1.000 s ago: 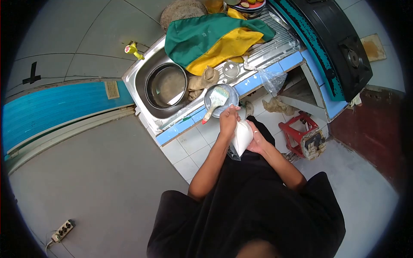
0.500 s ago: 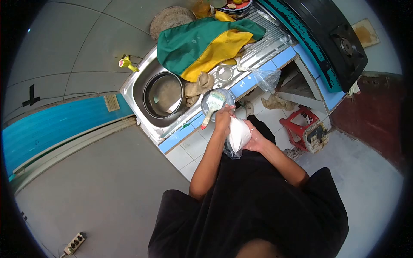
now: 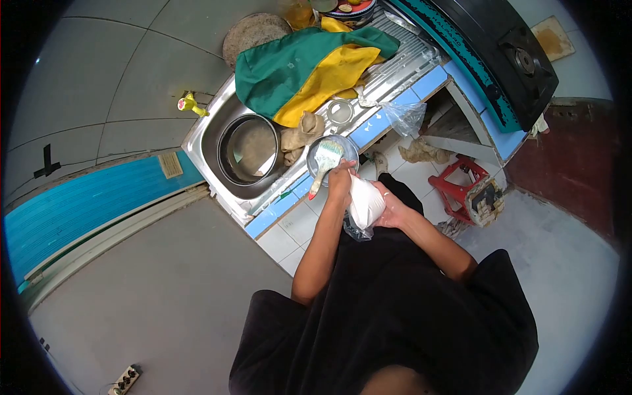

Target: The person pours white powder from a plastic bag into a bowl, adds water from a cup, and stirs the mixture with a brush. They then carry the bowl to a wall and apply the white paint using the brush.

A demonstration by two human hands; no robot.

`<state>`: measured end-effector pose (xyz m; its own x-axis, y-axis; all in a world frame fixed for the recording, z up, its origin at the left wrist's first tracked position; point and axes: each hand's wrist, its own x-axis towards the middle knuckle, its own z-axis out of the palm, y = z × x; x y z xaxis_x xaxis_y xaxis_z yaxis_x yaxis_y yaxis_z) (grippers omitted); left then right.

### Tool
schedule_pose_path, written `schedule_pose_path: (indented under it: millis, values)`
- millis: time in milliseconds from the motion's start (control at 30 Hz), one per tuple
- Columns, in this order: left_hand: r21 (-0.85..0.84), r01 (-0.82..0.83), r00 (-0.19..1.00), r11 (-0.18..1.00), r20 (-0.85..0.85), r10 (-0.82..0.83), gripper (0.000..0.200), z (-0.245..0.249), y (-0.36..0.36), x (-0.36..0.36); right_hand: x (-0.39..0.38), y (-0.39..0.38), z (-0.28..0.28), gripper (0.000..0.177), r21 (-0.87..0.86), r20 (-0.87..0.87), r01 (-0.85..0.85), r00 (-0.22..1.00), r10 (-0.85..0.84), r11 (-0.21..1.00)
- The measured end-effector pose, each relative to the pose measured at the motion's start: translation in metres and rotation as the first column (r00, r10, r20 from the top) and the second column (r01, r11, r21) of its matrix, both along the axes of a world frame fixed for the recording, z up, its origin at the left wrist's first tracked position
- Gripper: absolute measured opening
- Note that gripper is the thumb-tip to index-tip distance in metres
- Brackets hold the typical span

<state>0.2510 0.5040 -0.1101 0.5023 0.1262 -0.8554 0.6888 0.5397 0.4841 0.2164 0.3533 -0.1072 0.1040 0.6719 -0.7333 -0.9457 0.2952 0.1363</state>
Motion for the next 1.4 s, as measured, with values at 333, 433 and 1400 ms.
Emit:
schedule_pose_path:
  millis: [333,433,1400]
  values:
    - [0.021,0.04,0.999,0.999,0.002,-0.04,0.038,-0.006,0.001,-0.002,-0.003,0.002,-0.001,0.046,-0.04,-0.005,0.01,1.0,-0.01,0.999]
    - [0.029,0.051,0.999,0.998,-0.01,-0.051,0.038,-0.008,0.001,-0.002,-0.003,0.001,-0.001,0.046,-0.035,-0.011,0.014,1.0,-0.015,0.999]
    - [-0.001,0.135,0.99,0.991,-0.049,-0.135,0.044,-0.012,0.001,-0.002,-0.007,0.002,0.015,0.041,-0.09,0.01,-0.02,1.0,0.021,0.996]
